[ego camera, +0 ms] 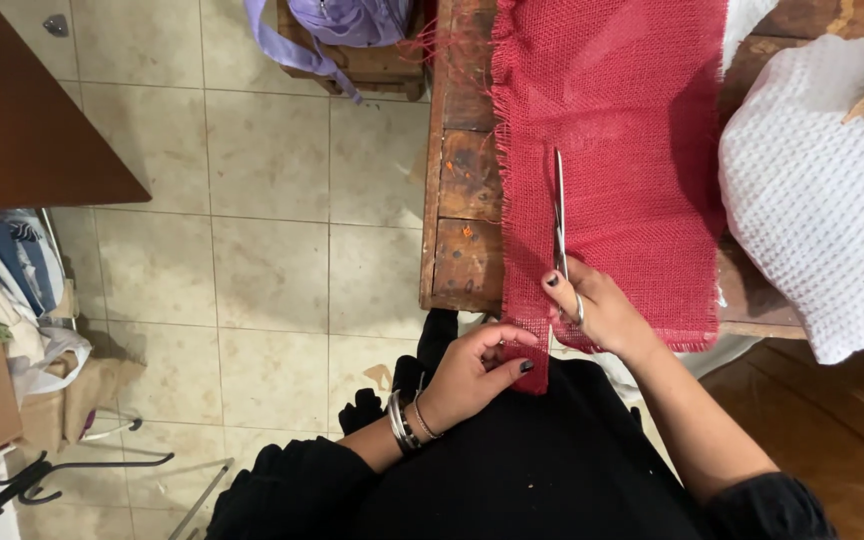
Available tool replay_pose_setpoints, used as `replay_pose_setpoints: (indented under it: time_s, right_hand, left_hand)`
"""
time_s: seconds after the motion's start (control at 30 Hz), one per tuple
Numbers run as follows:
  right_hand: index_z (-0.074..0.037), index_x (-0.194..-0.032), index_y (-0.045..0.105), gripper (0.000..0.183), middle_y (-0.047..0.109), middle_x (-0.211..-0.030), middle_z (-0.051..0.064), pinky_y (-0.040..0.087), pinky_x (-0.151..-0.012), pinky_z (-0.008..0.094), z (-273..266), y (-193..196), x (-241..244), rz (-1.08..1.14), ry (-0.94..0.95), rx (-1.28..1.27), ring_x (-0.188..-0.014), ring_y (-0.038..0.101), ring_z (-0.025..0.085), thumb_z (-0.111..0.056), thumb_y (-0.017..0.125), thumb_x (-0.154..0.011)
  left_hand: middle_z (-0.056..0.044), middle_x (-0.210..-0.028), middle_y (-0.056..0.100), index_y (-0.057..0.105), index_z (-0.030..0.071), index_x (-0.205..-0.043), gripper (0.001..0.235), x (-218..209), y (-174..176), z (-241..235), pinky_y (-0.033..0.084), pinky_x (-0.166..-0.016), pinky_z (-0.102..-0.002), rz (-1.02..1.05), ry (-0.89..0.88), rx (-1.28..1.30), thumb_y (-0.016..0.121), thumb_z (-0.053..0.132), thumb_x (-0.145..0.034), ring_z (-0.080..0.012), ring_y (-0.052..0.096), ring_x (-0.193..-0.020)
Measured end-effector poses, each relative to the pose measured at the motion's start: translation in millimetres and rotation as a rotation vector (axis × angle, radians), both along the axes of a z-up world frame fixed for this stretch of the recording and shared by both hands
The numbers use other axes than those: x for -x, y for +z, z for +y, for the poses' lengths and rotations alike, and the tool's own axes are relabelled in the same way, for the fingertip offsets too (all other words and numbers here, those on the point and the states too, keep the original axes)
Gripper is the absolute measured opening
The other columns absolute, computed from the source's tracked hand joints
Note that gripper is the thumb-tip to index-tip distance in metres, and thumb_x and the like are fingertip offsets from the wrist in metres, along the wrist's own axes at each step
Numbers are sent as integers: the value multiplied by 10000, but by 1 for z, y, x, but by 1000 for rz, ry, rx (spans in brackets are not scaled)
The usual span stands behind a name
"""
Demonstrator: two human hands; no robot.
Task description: Cutting a strip of red mesh fabric with scissors on a wooden workbench
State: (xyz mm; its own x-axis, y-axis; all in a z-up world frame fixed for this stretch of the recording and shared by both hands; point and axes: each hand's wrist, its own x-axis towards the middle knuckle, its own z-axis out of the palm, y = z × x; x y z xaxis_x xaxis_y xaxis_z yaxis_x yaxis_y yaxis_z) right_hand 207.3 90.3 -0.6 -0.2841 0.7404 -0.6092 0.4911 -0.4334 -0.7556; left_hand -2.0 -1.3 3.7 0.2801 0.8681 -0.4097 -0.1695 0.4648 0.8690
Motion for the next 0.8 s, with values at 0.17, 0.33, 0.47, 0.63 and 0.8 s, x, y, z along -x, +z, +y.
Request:
replay_pose_setpoints:
  time_s: [0.17,0.33,0.47,0.63,0.8]
  right_hand:
    - [-64,-884,675,413,679,-555,99,555,-585,331,-10,-2,1,13,-44,1,-532,711,232,-434,565,-1030]
    - [-82,-873,676,380,671,-529,81,547,-551,307,-14,-12,-1,11,-67,-28,-500,705,205,-416,588,-1030]
    - [-77,-878,690,356,654,-521,71,535,-527,291,-14,-5,1,2,-70,-31,-472,681,185,-390,605,-1025]
    - [-67,-920,692,427,686,-561,97,547,-567,334,6,8,3,13,-4,22,-517,699,221,-447,539,-1039]
    - [-66,-883,688,525,709,-596,145,545,-614,382,16,28,7,60,83,120,-577,671,271,-532,490,-1020]
  left_hand:
    - [-60,-927,590,760,51,-1201,325,1,5,2,598,-642,-256,-3,7,22,796,63,-877,-84,634,-713]
    - [-47,-887,576,758,56,-1216,338,3,4,2,591,-629,-245,-20,5,32,797,70,-880,-71,610,-709]
    - [-50,-879,586,756,53,-1215,340,5,7,3,587,-620,-235,-17,20,41,801,74,-878,-76,612,-699]
    - [-50,-888,585,756,43,-1208,334,6,12,7,584,-613,-233,-1,25,21,799,64,-877,-77,605,-700]
    - [-61,-907,587,763,43,-1201,345,9,9,9,589,-616,-242,34,41,4,820,90,-865,-96,638,-709]
